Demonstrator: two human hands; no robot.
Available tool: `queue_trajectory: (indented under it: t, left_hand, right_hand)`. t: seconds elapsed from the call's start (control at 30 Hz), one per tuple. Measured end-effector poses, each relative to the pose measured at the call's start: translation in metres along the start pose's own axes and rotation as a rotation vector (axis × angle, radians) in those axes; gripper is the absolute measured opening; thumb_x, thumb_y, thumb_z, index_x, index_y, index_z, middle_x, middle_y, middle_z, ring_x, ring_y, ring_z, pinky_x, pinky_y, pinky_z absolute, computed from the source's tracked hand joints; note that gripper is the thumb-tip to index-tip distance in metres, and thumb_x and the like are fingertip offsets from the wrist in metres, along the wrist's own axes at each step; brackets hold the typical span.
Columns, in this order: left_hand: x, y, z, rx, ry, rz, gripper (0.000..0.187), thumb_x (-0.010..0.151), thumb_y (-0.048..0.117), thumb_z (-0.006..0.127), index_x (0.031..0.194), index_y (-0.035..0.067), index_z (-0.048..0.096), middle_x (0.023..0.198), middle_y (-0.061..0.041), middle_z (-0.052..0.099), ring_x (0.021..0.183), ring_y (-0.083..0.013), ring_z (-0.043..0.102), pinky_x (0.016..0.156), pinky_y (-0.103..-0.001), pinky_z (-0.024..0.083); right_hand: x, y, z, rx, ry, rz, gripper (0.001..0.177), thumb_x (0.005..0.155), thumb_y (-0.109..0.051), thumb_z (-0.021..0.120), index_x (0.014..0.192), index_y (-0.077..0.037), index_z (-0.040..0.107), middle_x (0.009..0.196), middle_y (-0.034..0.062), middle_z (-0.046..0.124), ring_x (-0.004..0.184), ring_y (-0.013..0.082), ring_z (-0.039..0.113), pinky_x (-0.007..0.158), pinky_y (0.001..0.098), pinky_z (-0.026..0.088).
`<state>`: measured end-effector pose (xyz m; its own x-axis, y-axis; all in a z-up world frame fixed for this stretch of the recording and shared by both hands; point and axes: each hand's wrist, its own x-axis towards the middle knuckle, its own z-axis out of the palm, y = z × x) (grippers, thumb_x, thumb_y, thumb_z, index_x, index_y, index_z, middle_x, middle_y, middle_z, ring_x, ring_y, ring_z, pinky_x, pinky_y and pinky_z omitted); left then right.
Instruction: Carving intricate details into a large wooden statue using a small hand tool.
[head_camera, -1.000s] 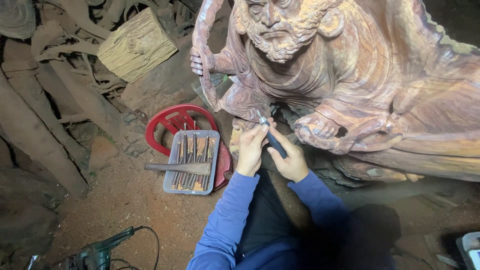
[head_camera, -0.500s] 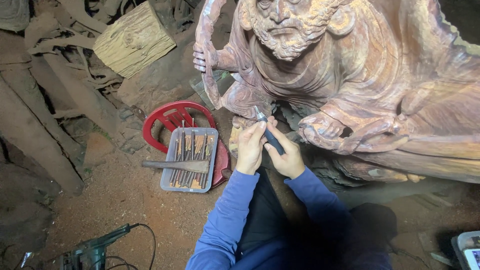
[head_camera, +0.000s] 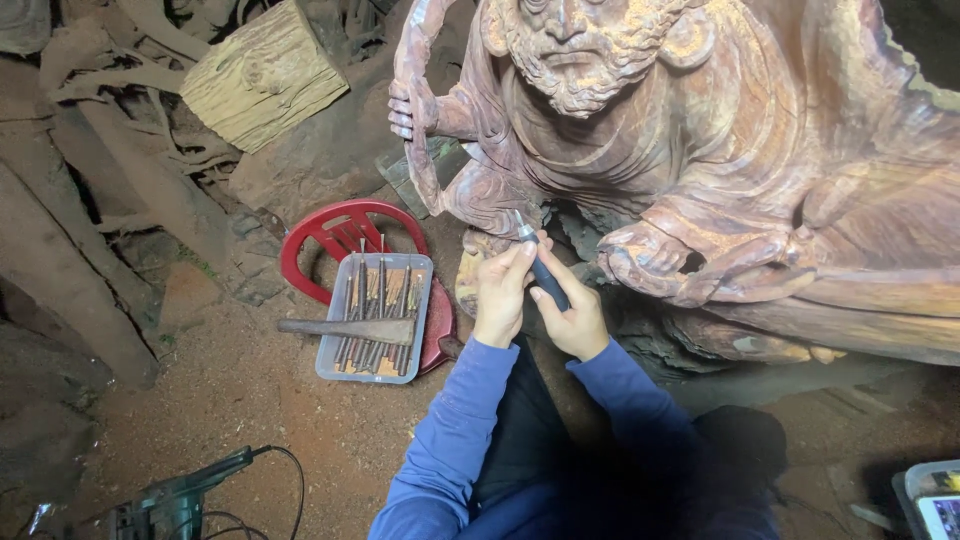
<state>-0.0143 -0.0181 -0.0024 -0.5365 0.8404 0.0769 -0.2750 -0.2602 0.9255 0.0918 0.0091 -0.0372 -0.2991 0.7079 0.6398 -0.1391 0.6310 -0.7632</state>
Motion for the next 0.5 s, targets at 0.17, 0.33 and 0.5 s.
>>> queue_trajectory:
  t: [0.17, 0.33, 0.5]
  left_hand:
    - [-0.0021, 0.0004, 0.0011, 0.013, 0.004, 0.038, 0.019, 0.099, 0.014, 0.067, 0.107, -0.001, 0.076, 0.114, -0.021, 0.073, 0.112, -0.0246, 0.065, 0.091, -0.04, 0.059]
    - [-0.0031, -0.0029, -0.0008, -0.069, 0.005, 0.032, 0.021, 0.099, 0.015, 0.066, 0.108, -0.002, 0.075, 0.116, -0.023, 0.071, 0.115, -0.03, 0.066, 0.092, -0.041, 0.058]
    - [-0.0048, 0.0028, 0.0008, -0.068, 0.003, 0.022, 0.02, 0.099, 0.013, 0.066, 0.107, -0.002, 0.076, 0.113, -0.021, 0.073, 0.113, -0.0267, 0.066, 0.092, -0.04, 0.059]
  right_hand:
    - [-0.0051, -0.0001, 0.001, 0.006, 0.007, 0.022, 0.054, 0.09, -0.003, 0.07, 0.143, -0.005, 0.061, 0.133, 0.0172, 0.068, 0.117, 0.0286, 0.066, 0.094, 0.0386, 0.057]
    - [-0.0047, -0.0009, 0.0043, 0.004, 0.007, -0.004, 0.053, 0.09, -0.003, 0.071, 0.141, -0.005, 0.062, 0.133, 0.0172, 0.068, 0.119, 0.0286, 0.065, 0.094, 0.0381, 0.056]
    - [-0.007, 0.002, 0.0057, -0.014, 0.008, 0.008, 0.055, 0.088, -0.002, 0.072, 0.142, -0.005, 0.062, 0.132, 0.017, 0.069, 0.119, 0.029, 0.065, 0.093, 0.0386, 0.056]
